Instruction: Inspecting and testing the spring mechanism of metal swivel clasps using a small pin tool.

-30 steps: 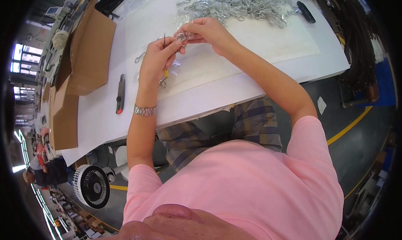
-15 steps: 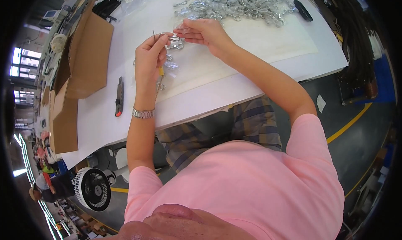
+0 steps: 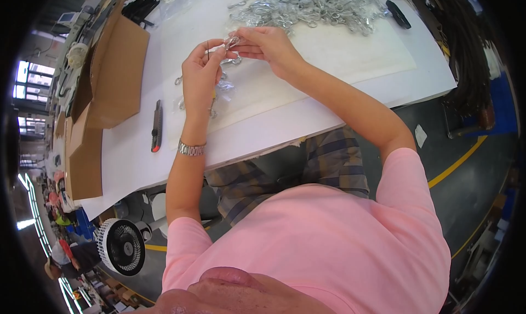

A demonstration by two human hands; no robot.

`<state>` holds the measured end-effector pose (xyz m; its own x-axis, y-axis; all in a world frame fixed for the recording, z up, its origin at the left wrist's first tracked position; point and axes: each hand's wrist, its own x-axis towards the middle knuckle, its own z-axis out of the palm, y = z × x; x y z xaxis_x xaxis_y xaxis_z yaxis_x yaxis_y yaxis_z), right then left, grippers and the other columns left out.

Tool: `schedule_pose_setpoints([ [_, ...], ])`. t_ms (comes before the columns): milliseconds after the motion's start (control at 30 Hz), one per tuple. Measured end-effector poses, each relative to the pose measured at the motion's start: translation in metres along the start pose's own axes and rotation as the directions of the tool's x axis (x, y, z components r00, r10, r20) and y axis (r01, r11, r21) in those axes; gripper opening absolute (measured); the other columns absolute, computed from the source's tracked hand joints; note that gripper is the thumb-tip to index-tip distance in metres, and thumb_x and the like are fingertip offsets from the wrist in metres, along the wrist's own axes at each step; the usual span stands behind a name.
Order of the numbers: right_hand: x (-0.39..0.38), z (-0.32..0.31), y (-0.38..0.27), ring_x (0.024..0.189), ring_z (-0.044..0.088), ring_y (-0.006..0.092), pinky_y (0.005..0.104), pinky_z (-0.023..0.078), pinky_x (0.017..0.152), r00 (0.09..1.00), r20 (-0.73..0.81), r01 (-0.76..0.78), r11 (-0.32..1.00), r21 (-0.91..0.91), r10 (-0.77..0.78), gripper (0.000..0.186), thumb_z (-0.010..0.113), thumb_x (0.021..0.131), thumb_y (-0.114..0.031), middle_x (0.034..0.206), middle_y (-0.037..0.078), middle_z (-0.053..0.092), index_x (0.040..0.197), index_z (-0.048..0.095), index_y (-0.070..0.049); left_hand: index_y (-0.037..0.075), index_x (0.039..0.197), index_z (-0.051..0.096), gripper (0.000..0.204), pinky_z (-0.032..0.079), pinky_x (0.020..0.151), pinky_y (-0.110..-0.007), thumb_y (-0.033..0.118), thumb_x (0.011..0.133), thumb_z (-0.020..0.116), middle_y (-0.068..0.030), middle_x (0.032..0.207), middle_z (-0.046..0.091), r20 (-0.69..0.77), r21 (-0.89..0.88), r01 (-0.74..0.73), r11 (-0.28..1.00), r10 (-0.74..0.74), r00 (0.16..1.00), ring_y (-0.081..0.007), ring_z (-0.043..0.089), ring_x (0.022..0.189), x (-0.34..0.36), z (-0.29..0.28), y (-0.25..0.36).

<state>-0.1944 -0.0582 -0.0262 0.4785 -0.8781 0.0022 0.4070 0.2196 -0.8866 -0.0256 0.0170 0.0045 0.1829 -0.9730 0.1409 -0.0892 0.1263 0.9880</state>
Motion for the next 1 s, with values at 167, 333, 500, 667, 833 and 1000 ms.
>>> schedule_pose_setpoints([
  [167, -0.001, 0.002, -0.001, 0.106, 0.072, 0.0209, 0.0345, 0.055, 0.099, 0.999, -0.037, -0.006, 1.0, 0.027, 0.007, 0.036, 0.065, 0.101, -0.029, 0.112, 0.013, 0.074, 0.119, 0.069, 0.002, -0.003, 0.12, 0.066, 0.027, 0.027, 0.045, -0.017, 0.014, 0.1, 0.062, -0.0094, 0.082, 0.074, 0.064, 0.163, -0.002, 0.987, -0.009, 0.998, 0.0002, 0.039, 0.05, 0.0, -0.002, 0.002],
  [333, 0.001, 0.0, 0.002, 0.107, 0.072, 0.0217, 0.0351, 0.055, 0.099, 0.999, -0.045, 0.006, 1.0, 0.03, -0.005, 0.034, 0.066, 0.101, -0.028, 0.113, 0.014, 0.074, 0.116, 0.069, 0.002, -0.004, 0.124, 0.063, 0.03, 0.027, 0.045, -0.017, 0.015, 0.101, 0.063, -0.0086, 0.081, 0.073, 0.011, -0.075, -0.009, 0.997, 0.01, 1.0, -0.0003, 0.039, 0.05, 0.001, -0.006, 0.001],
  [500, 0.0, 0.004, 0.005, 0.104, 0.073, 0.0214, 0.0347, 0.057, 0.098, 1.0, 0.006, -0.027, 1.0, 0.006, 0.027, 0.034, 0.064, 0.103, -0.028, 0.114, 0.016, 0.074, 0.118, 0.068, 0.002, -0.005, 0.127, 0.061, 0.033, 0.027, 0.045, -0.017, 0.015, 0.1, 0.064, -0.0087, 0.081, 0.073, 0.03, -0.1, 0.021, 0.995, -0.018, 0.999, -0.0006, 0.041, 0.051, 0.001, -0.003, -0.005],
  [667, 0.001, 0.002, 0.008, 0.107, 0.071, 0.021, 0.0355, 0.056, 0.098, 0.994, 0.086, -0.073, 0.997, 0.039, 0.07, 0.036, 0.064, 0.102, -0.03, 0.116, 0.014, 0.073, 0.119, 0.068, 0.001, -0.005, 0.128, 0.061, 0.034, 0.026, 0.044, -0.017, 0.014, 0.1, 0.064, -0.0081, 0.079, 0.072, 0.084, -0.097, 0.036, 0.995, -0.028, 0.996, -0.001, 0.042, 0.05, 0.0, 0.0, -0.002],
  [833, 0.0, 0.007, -0.001, 0.101, 0.07, 0.0172, 0.0355, 0.056, 0.096, 0.993, 0.099, -0.066, 0.993, 0.096, 0.057, 0.034, 0.054, 0.107, -0.03, 0.115, 0.013, 0.073, 0.12, 0.066, -0.001, -0.005, 0.136, 0.055, 0.041, 0.026, 0.043, -0.018, 0.012, 0.099, 0.064, -0.0076, 0.077, 0.07, 0.183, -0.2, 0.078, 0.977, -0.041, 0.982, -0.0013, 0.041, 0.048, 0.005, -0.007, -0.006],
  [1000, -0.001, 0.008, 0.001, 0.096, 0.069, 0.0145, 0.0335, 0.055, 0.096, 0.985, 0.164, -0.058, 0.996, 0.065, 0.047, 0.037, 0.055, 0.107, -0.033, 0.109, 0.009, 0.074, 0.117, 0.07, 0.0, -0.005, 0.137, 0.053, 0.042, 0.025, 0.042, -0.018, 0.011, 0.1, 0.063, -0.0077, 0.078, 0.069, 0.184, -0.223, 0.085, 0.971, -0.043, 0.982, -0.0013, 0.041, 0.048, 0.007, -0.009, -0.01],
])
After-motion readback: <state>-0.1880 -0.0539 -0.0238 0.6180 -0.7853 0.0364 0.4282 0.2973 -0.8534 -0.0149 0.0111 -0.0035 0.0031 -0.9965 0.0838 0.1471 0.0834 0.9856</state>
